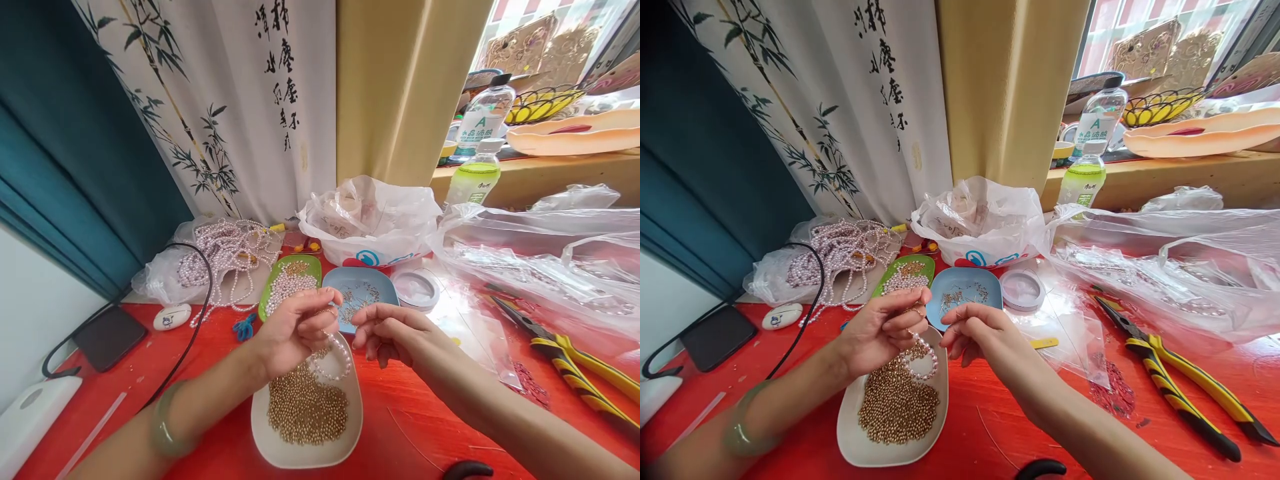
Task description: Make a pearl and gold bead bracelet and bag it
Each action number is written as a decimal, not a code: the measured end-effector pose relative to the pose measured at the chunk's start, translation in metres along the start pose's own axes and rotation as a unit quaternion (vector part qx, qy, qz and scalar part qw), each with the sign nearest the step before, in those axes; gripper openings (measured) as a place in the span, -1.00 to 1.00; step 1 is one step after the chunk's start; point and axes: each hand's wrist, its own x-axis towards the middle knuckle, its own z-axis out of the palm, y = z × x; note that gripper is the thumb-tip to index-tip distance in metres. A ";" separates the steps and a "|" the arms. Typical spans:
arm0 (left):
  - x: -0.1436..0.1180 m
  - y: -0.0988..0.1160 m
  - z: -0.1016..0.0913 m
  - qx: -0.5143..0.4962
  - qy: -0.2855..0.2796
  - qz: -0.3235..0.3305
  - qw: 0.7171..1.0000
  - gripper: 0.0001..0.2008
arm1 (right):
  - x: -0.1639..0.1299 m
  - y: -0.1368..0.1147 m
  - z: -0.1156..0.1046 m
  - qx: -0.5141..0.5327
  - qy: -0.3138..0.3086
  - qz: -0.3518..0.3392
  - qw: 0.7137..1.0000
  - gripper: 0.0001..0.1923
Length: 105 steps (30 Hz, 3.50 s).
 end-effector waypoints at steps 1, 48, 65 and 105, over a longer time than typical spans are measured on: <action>0.000 -0.001 0.000 -0.007 -0.002 -0.001 1.000 -0.86 | 0.000 0.001 0.000 0.009 -0.002 -0.001 1.000 -0.81; 0.001 -0.017 -0.003 0.002 -0.036 -0.021 0.999 -0.97 | -0.009 0.004 0.022 -0.031 -0.028 0.019 0.999 -0.78; 0.000 -0.019 0.000 0.116 -0.020 0.062 0.991 -0.83 | -0.008 0.020 0.021 -0.093 0.003 -0.108 0.990 -0.77; -0.013 -0.003 -0.007 0.050 -0.292 -0.019 0.955 -0.72 | -0.020 0.013 0.033 0.005 -0.063 -0.096 0.993 -0.78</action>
